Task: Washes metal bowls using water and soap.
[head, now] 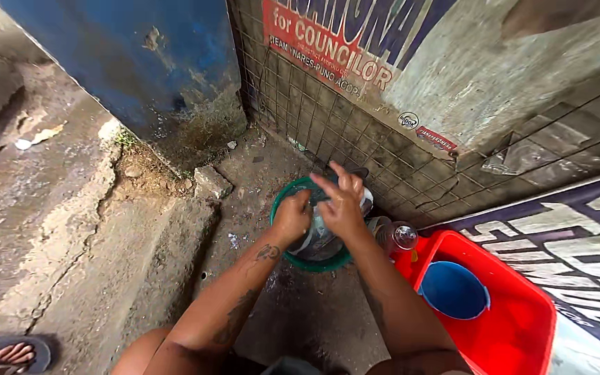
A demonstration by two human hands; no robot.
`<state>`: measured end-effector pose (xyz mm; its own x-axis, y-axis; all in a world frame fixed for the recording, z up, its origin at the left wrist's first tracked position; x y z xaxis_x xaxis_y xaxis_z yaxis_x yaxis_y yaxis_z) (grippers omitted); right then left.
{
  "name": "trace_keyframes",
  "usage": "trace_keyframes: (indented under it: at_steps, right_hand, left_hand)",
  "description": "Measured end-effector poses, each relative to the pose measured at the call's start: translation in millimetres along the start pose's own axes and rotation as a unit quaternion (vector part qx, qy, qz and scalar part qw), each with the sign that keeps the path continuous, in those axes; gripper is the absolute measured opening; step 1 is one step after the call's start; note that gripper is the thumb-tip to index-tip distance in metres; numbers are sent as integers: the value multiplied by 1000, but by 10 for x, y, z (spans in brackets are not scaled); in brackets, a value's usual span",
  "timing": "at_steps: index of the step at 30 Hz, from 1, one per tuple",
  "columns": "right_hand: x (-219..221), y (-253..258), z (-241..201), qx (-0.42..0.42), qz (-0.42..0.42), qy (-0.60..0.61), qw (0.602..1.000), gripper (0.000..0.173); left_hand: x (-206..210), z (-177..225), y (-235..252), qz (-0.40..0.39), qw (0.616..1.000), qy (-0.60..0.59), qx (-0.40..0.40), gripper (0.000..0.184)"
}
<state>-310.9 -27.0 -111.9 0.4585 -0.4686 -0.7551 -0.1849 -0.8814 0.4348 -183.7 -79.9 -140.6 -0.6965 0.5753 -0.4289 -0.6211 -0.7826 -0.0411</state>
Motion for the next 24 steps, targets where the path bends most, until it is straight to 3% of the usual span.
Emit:
trace_keyframes:
  at_steps: [2, 4, 6, 8, 10, 13, 16, 19, 21, 24]
  right_hand:
    - [-74, 156, 547, 51, 8, 7, 999, 53]
    - [-116, 205, 1091, 179, 23, 90, 980, 53]
    - [-134, 145, 1185, 275, 56, 200, 939, 50]
    - [-173, 109, 837, 211, 56, 181, 959, 54]
    - [-117, -8, 373, 69, 49, 84, 993, 53]
    - [-149, 7, 144, -52, 37, 7, 998, 31]
    - [-408, 213, 658, 3, -29, 114, 993, 30]
    - [-520, 237, 1225, 130, -20, 229, 965, 28]
    - [-484, 223, 1051, 174, -9, 212, 962, 20]
    - [-435, 268, 148, 67, -43, 45, 996, 20]
  left_hand:
    - [14, -39, -39, 14, 1000, -10, 7, 25]
    - [43, -47, -67, 19, 1000, -13, 15, 26]
    - [55, -7, -47, 6, 1000, 0, 11, 26]
    - [32, 58, 55, -10, 999, 28, 12, 27]
    - [45, 109, 109, -27, 998, 60, 16, 25]
    - [-16, 199, 92, -48, 995, 72, 47, 22]
    - [-279, 169, -27, -12, 995, 16, 98, 25]
    - [-497, 9, -139, 51, 988, -48, 135, 21]
    - [-525, 3, -82, 49, 993, -16, 110, 20]
    - [-430, 286, 93, 3, 991, 90, 102, 15]
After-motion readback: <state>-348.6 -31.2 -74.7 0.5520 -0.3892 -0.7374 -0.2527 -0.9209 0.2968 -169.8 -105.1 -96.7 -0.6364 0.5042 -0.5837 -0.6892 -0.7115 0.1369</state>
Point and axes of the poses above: each hand's wrist, its own y-axis towards the middle knuckle, its own x-axis out of the palm, z = x × y, the point moved 4 cm from there along y, towards the middle knuckle
